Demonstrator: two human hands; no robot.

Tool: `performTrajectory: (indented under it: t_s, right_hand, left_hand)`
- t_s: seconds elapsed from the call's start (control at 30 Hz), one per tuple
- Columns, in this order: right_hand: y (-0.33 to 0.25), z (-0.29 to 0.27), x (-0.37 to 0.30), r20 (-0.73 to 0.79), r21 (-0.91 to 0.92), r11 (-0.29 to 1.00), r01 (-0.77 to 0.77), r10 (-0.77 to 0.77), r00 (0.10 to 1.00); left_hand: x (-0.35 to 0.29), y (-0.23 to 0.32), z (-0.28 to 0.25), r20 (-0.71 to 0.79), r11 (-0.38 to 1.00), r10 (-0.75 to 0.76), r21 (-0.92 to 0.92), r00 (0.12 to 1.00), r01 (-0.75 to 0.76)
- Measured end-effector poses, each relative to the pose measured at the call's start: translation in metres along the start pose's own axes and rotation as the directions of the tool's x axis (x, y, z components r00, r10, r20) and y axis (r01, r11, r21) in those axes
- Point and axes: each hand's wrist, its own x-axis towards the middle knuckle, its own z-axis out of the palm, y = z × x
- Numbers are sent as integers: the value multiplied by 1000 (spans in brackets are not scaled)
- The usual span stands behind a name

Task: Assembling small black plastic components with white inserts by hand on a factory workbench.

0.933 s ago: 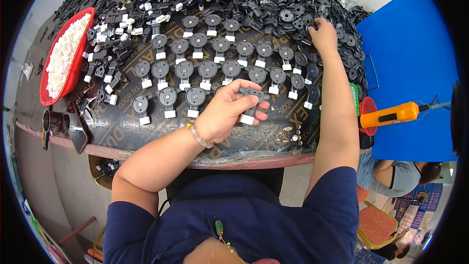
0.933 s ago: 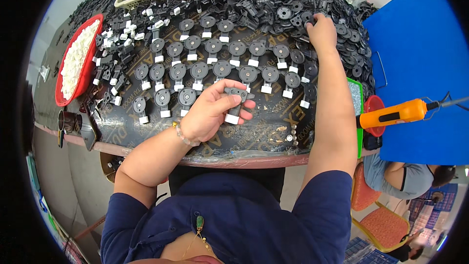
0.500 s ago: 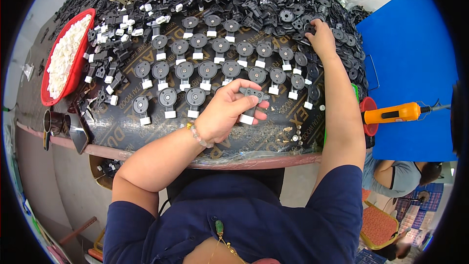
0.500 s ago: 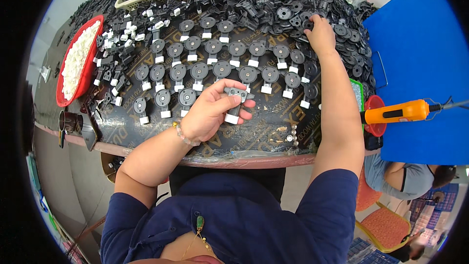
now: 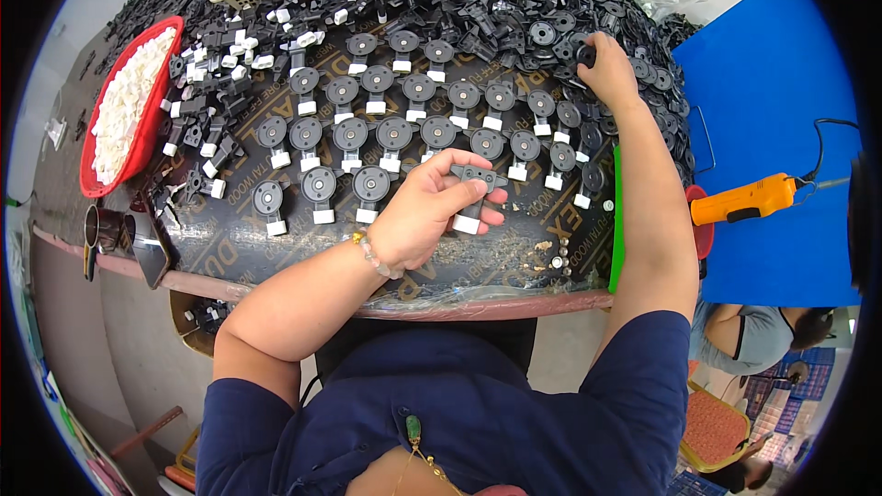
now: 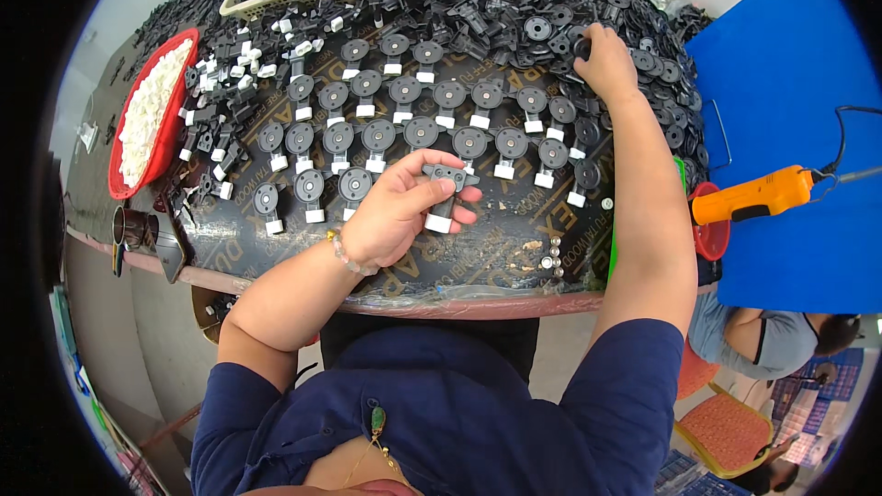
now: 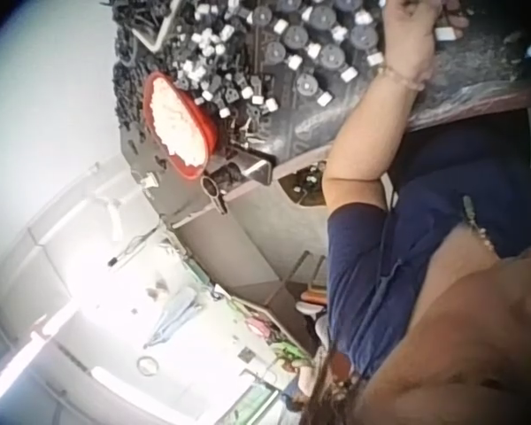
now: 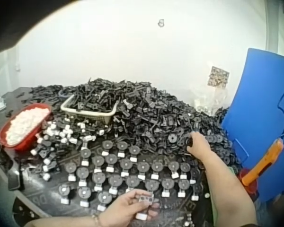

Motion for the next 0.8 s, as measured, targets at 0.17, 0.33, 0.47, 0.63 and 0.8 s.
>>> performTrajectory:
  t_s: [0.17,0.33,0.47,0.63,0.8]
  right_hand:
    - [-66,-38,-4,-263,321,937,135,-48,963]
    - [-143,-81,-67,-58,685,708,174,-184,981]
    - [-177,-100,-117,13,827,544,142,-271,962]
    - [-184,-94,-147,-34,796,571,201,-290,956]
    - [-189,-84,-151,-87,738,619,268,-306,948]
  left_hand:
    - [0,-1,-3,-44,998,46,-34,998,-47]
    - [1,5,-3,-30,975,66,-209,997,-71]
    - [1,6,-3,-45,960,113,-251,993,-121]
    - [3,3,1,-29,955,136,-261,990,-139]
    - [1,4,-7,42,948,186,-271,982,-168]
